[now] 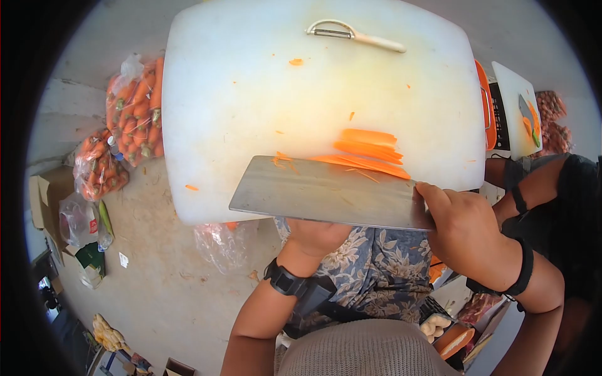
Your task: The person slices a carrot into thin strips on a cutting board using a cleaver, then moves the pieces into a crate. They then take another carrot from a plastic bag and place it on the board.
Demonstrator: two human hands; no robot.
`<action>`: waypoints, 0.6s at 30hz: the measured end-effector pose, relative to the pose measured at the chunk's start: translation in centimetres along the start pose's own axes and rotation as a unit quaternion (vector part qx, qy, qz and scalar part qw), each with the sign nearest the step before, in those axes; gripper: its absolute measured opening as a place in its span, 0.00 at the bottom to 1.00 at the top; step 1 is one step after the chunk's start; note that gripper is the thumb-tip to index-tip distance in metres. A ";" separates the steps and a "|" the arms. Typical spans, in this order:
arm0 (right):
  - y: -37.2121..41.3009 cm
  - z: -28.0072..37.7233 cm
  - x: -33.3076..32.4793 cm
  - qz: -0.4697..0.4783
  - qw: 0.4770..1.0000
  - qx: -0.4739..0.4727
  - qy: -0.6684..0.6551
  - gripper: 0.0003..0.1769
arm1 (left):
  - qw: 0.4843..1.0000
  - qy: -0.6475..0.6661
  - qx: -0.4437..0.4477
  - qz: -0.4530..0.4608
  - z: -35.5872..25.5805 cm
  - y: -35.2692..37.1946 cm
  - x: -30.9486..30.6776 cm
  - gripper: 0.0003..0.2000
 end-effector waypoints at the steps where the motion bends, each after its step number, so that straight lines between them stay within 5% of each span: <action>1: 0.0 -0.1 0.1 0.006 1.000 0.005 0.004 0.29 | 1.000 -0.006 0.009 0.003 -0.2 -0.1 0.0 0.10; 3: -0.3 -0.2 0.3 0.014 1.000 0.010 0.008 0.29 | 1.000 0.007 0.005 0.005 -0.1 -0.2 0.0 0.10; 5: -0.7 0.4 -0.3 -0.018 1.000 -0.025 0.000 0.10 | 1.000 0.020 0.001 0.006 -0.1 -0.5 -0.1 0.10; 8: -1.1 0.2 -0.2 0.011 1.000 -0.017 -0.002 0.10 | 0.999 0.016 0.034 0.012 -0.7 -0.8 -0.1 0.10; 14: -1.6 0.4 -0.2 0.042 0.999 -0.004 -0.009 0.09 | 0.993 0.086 -0.071 0.027 0.3 -0.8 0.1 0.10; 16: -2.4 0.7 -0.2 0.060 0.998 0.009 -0.004 0.09 | 0.998 -0.025 0.058 -0.002 -1.1 -0.8 -0.2 0.09; 18: -3.8 0.7 0.6 0.076 0.997 0.021 -0.003 0.09 | 0.998 -0.038 0.059 0.000 -1.3 -1.2 -0.2 0.08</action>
Point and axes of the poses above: each hand's wrist, its own y-axis away from the middle knuckle, its own x-axis out of the palm, z = x × y, the point moved 8 cm from there along -y, towards the middle knuckle, and after that the axes turned 6 degrees about -z, right-handed, at the moved point
